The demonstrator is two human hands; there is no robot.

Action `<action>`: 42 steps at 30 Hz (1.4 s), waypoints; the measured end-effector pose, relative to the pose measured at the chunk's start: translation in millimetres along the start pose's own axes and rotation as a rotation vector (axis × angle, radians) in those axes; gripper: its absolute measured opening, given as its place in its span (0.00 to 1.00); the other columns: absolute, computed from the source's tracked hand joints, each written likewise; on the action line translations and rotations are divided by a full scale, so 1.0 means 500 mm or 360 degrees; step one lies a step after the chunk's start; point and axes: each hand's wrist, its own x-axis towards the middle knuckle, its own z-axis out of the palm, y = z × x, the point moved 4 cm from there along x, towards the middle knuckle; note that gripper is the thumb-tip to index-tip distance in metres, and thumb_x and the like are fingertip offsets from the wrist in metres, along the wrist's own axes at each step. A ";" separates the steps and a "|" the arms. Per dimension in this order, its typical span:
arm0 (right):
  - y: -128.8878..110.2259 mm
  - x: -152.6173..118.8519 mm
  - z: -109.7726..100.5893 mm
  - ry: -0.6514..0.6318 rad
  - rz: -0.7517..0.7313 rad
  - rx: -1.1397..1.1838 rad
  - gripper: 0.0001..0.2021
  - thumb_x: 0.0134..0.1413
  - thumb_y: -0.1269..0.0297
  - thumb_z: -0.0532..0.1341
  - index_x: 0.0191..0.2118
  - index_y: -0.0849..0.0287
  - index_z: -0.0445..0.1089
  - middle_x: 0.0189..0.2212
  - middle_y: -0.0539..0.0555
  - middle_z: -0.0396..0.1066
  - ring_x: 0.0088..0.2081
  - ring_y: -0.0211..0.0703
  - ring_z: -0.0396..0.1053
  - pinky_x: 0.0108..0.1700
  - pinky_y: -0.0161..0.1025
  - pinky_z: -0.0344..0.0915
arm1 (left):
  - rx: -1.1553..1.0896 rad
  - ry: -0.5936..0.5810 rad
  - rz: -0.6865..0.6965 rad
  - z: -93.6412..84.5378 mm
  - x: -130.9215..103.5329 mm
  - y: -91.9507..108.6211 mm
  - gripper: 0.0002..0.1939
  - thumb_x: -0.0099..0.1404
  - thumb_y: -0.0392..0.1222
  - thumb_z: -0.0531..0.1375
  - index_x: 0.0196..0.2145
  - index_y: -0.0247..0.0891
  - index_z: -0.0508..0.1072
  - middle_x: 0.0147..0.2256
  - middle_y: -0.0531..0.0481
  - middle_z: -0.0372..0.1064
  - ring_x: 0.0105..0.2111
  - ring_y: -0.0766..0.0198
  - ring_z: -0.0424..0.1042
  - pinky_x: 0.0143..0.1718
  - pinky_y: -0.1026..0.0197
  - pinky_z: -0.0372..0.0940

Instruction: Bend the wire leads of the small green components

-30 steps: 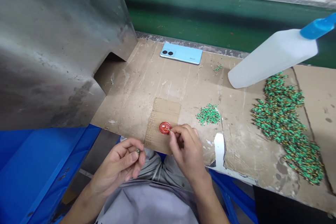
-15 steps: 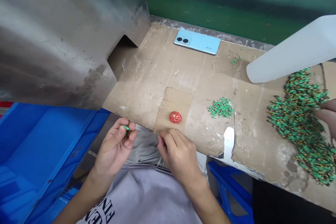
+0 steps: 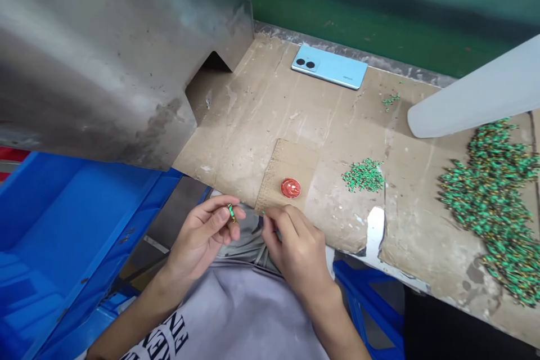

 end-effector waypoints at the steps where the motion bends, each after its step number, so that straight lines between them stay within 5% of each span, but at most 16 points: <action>1: -0.001 -0.001 -0.004 0.0015 0.0016 0.0053 0.07 0.71 0.76 0.62 0.43 0.55 0.69 0.29 0.48 0.69 0.29 0.40 0.70 0.33 0.38 0.66 | 0.0010 -0.0012 -0.0004 0.002 0.000 -0.001 0.14 0.61 0.44 0.79 0.40 0.36 0.86 0.34 0.47 0.84 0.25 0.69 0.81 0.25 0.74 0.72; 6: 0.002 -0.012 -0.026 0.0125 0.0267 0.0552 0.08 0.70 0.77 0.62 0.42 0.54 0.69 0.29 0.46 0.67 0.26 0.36 0.63 0.28 0.35 0.61 | 0.0079 -0.0046 0.0045 0.010 0.002 -0.004 0.10 0.60 0.43 0.80 0.35 0.36 0.86 0.37 0.47 0.85 0.29 0.68 0.83 0.31 0.73 0.75; 10: 0.015 -0.019 -0.040 0.0202 0.0389 0.0974 0.07 0.72 0.74 0.62 0.44 0.53 0.70 0.32 0.48 0.68 0.31 0.39 0.67 0.32 0.36 0.64 | 0.0076 -0.0136 0.0069 0.023 0.003 -0.011 0.08 0.61 0.41 0.79 0.34 0.37 0.87 0.33 0.48 0.83 0.25 0.71 0.79 0.24 0.75 0.69; 13: 0.015 -0.017 -0.045 0.0144 0.0373 0.1114 0.07 0.72 0.74 0.62 0.45 0.53 0.71 0.33 0.49 0.69 0.33 0.39 0.68 0.34 0.37 0.66 | 0.0051 -0.0196 -0.0026 0.031 0.001 -0.022 0.07 0.61 0.41 0.79 0.34 0.38 0.87 0.31 0.48 0.82 0.22 0.73 0.75 0.21 0.76 0.63; 24: -0.002 -0.025 -0.021 -0.0055 0.0577 0.1494 0.04 0.75 0.67 0.61 0.45 0.50 0.70 0.34 0.47 0.73 0.31 0.36 0.72 0.34 0.32 0.71 | 0.0205 -0.0222 -0.0017 0.033 -0.005 -0.055 0.12 0.59 0.45 0.80 0.37 0.39 0.87 0.28 0.52 0.76 0.25 0.72 0.72 0.26 0.73 0.67; 32: 0.001 -0.024 -0.029 -0.0114 0.0644 0.1562 0.04 0.72 0.66 0.65 0.41 0.51 0.73 0.29 0.45 0.73 0.29 0.35 0.70 0.32 0.30 0.69 | 0.0795 -0.0275 0.0589 0.034 -0.020 -0.029 0.07 0.67 0.43 0.75 0.40 0.41 0.85 0.34 0.51 0.79 0.31 0.69 0.74 0.34 0.71 0.71; 42: 0.006 -0.013 -0.039 -0.0219 0.0674 0.1556 0.05 0.70 0.67 0.65 0.38 0.53 0.74 0.26 0.46 0.73 0.27 0.36 0.69 0.31 0.31 0.68 | 0.0911 -0.0357 0.0698 0.053 -0.020 -0.020 0.07 0.69 0.45 0.73 0.38 0.40 0.83 0.33 0.50 0.78 0.30 0.66 0.75 0.30 0.68 0.70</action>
